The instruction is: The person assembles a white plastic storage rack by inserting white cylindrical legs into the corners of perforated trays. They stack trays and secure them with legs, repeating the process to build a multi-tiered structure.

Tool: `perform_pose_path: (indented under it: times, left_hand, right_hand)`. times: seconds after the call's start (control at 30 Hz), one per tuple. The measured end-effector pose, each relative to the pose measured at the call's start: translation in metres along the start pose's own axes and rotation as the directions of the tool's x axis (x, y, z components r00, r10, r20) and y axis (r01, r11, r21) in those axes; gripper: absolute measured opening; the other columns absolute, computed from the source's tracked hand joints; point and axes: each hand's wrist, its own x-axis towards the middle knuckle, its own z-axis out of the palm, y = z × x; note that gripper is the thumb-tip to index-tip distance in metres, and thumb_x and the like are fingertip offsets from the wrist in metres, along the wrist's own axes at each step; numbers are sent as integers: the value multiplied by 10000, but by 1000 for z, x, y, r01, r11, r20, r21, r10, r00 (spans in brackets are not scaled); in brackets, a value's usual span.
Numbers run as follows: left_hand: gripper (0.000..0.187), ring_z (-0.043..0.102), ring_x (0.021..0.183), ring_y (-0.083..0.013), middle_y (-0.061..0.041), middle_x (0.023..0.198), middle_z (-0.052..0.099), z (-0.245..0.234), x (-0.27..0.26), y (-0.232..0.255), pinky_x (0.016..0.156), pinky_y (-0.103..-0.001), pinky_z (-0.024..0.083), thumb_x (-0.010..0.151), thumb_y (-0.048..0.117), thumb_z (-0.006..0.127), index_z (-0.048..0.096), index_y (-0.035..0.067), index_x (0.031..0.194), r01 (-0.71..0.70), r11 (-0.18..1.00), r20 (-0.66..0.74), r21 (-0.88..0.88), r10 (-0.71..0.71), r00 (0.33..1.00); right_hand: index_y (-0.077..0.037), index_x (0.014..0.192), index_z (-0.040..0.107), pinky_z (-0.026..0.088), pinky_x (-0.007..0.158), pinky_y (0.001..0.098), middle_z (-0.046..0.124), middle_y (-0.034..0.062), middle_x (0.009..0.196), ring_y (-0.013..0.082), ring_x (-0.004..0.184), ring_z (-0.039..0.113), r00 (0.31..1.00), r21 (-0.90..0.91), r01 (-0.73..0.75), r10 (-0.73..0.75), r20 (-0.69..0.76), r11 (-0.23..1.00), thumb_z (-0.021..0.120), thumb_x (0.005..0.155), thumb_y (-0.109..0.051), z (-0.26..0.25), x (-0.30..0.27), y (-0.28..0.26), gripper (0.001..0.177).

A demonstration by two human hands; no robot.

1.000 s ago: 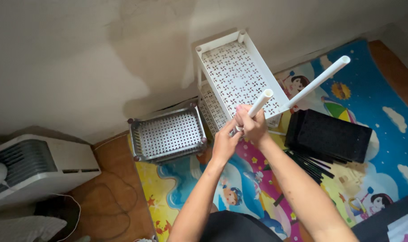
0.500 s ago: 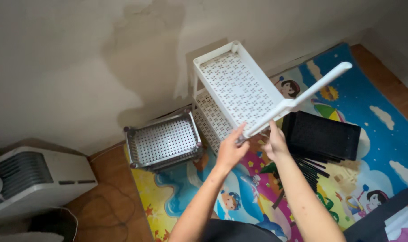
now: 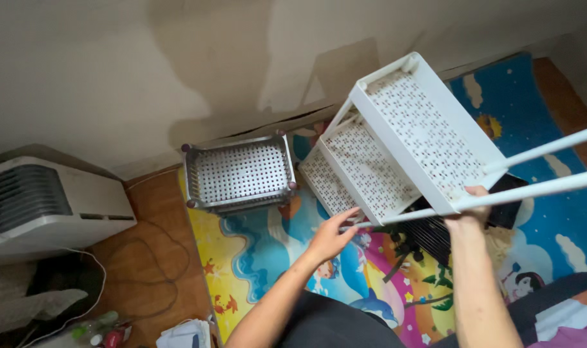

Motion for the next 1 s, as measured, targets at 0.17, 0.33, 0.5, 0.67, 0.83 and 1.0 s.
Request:
perform_pose_path:
  times: [0.17, 0.33, 0.5, 0.67, 0.83, 1.0]
  left_hand:
    - [481, 683, 1159, -201, -111, 1316, 709, 7, -21, -42, 985, -344, 546, 975, 148, 663, 572, 108, 1447, 172, 976, 31, -132, -169, 985]
    - [489, 629, 955, -205, -88, 1299, 714, 5, -29, -71, 806, -353, 518, 994, 154, 638, 574, 109, 1476, 347, 912, 63, -217, -341, 938]
    - [443, 650, 941, -117, -99, 1203, 715, -26, 11, -92, 714, -261, 538, 1019, 256, 607, 583, 61, 1416, 212, 925, -209, -315, -286, 935]
    - [549, 635, 1188, -197, -129, 1350, 675, -85, 89, -62, 951, -306, 499, 1062, 403, 457, 511, 33, 1464, 134, 969, -453, -208, -217, 865]
    - [598, 559, 1310, -219, -141, 1422, 562, -91, 157, -17, 1092, -344, 451, 1085, 435, 423, 423, 4, 1499, 137, 941, -187, -308, -201, 962]
    - [580, 578, 1246, -226, -176, 1340, 653, -62, 164, -2, 1091, -329, 422, 1098, 423, 384, 565, -55, 1371, 17, 994, -42, -112, -22, 999]
  right_hand:
    - [12, 1537, 321, 503, 1096, 589, 496, 231, 1438, 427, 1347, 529, 958, -89, -133, 105, -269, 987, 495, 812, -231, -16, -13, -30, 784]
    - [14, 1587, 259, 473, 1088, 537, 500, 261, 1499, 400, 1405, 548, 977, -212, -152, 114, -182, 966, 454, 859, -207, -40, -33, -41, 785]
    - [32, 1600, 303, 513, 1102, 501, 532, 236, 1461, 385, 1344, 560, 982, -257, -187, 177, -61, 948, 461, 875, -167, -74, -21, -44, 768]
    - [81, 1512, 428, 535, 1030, 457, 604, 206, 1322, 356, 1194, 627, 985, -370, -143, 96, -141, 918, 506, 861, -148, -112, -4, -36, 694]
    - [82, 1412, 488, 556, 946, 413, 636, 199, 1223, 310, 1078, 659, 987, -438, -136, 85, -133, 888, 556, 869, -135, -123, 23, -32, 589]
    - [52, 1375, 532, 568, 897, 409, 652, 182, 1184, 290, 1027, 676, 984, -407, -181, 165, -73, 895, 585, 907, -196, -98, 67, -32, 532]
